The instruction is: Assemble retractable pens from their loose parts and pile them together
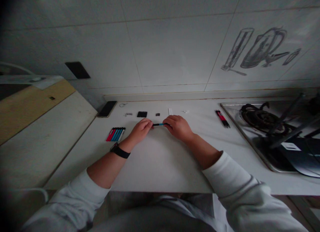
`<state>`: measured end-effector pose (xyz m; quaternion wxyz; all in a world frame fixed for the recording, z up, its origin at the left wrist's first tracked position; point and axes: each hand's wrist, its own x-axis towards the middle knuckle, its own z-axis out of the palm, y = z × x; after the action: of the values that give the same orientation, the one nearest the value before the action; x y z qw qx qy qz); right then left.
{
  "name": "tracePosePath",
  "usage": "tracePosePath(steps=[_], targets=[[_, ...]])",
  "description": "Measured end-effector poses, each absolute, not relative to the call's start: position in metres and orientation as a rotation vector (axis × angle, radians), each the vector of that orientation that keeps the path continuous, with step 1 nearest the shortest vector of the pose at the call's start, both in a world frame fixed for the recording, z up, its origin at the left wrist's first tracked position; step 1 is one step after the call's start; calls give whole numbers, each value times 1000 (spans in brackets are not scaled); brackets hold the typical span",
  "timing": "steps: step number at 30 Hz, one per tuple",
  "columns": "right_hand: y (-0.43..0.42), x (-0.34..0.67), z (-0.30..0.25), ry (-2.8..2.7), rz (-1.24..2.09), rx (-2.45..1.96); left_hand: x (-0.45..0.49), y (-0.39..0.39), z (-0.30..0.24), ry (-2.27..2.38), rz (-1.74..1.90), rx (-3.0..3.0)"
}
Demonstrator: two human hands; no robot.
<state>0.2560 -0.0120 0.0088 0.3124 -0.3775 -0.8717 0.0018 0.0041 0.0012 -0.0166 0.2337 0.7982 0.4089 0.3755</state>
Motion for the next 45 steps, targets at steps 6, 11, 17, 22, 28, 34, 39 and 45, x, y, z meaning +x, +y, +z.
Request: tracePosePath(steps=[6, 11, 17, 22, 28, 34, 39, 45], targets=[[-10, 257, 6, -2299, 3, -996, 4, 0, -17, 1075, 1146, 2219], [-12, 256, 8, -2302, -10, -968, 4, 0, -16, 1111, 1067, 2180], [-13, 255, 9, -2316, -2, -969, 4, 0, -15, 1086, 1007, 2219], [-11, 257, 7, -2300, 26, -972, 5, -2, -12, 1102, 1136, 2225], [-13, 256, 11, -2288, 11, -946, 4, 1, -15, 1086, 1140, 2185], [-12, 256, 9, -2304, 4, -947, 5, 1, -16, 1085, 1014, 2225], [-11, 256, 9, -2295, 31, -969, 4, -1, -12, 1113, 1095, 2258], [-13, 256, 9, -2284, -8, -937, 5, -2, -13, 1086, 1087, 2249]])
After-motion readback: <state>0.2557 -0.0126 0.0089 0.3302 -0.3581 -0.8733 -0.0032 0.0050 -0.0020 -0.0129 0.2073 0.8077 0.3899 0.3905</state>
